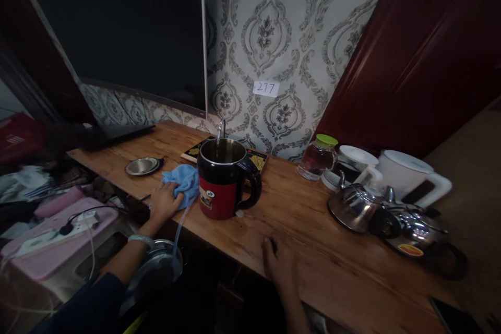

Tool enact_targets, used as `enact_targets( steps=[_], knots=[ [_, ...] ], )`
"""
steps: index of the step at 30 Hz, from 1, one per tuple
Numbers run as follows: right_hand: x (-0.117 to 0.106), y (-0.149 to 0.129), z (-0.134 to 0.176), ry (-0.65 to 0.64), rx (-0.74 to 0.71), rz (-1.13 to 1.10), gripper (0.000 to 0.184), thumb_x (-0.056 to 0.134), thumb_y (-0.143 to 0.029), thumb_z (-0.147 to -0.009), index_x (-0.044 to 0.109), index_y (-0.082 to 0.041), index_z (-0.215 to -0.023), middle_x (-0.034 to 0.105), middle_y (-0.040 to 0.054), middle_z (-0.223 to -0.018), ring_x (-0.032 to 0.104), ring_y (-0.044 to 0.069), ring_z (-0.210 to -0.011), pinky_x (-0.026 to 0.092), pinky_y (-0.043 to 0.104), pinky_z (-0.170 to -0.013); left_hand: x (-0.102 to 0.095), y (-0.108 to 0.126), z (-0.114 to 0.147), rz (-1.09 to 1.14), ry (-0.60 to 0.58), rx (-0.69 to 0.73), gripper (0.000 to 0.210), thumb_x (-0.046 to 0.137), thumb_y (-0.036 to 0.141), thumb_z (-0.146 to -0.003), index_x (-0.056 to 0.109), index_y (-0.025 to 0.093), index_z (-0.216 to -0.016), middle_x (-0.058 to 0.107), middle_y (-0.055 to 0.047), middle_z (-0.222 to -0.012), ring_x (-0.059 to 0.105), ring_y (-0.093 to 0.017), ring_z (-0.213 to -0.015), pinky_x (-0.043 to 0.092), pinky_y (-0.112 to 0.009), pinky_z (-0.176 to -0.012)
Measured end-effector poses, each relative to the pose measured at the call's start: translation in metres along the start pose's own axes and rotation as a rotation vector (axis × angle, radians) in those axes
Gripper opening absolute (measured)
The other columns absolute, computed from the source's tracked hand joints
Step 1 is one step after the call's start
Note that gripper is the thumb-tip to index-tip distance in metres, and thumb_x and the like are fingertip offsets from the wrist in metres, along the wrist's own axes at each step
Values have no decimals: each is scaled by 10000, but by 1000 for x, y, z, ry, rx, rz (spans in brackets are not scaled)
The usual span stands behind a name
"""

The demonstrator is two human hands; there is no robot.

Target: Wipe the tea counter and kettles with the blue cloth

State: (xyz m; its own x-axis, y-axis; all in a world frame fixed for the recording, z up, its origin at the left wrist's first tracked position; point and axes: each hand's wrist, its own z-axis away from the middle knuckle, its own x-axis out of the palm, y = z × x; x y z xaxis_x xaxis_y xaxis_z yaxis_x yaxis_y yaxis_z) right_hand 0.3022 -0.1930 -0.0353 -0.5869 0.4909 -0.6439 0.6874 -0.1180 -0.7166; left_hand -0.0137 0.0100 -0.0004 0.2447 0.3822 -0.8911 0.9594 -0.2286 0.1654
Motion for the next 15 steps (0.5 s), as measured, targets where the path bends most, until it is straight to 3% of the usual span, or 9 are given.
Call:
enact_targets(
  steps=[15],
  knots=[
    [0,-1,0,8,-3,-20,411,415,-521,-848,661,-213,-733,705,80,-772,639,240,-750,459,331,-690,-3,1,1,-9,-8,-1,335,462,320,-817,682,161,-1013,694,-138,-1009,562,-336,-1036,408,-441,-823]
  ],
)
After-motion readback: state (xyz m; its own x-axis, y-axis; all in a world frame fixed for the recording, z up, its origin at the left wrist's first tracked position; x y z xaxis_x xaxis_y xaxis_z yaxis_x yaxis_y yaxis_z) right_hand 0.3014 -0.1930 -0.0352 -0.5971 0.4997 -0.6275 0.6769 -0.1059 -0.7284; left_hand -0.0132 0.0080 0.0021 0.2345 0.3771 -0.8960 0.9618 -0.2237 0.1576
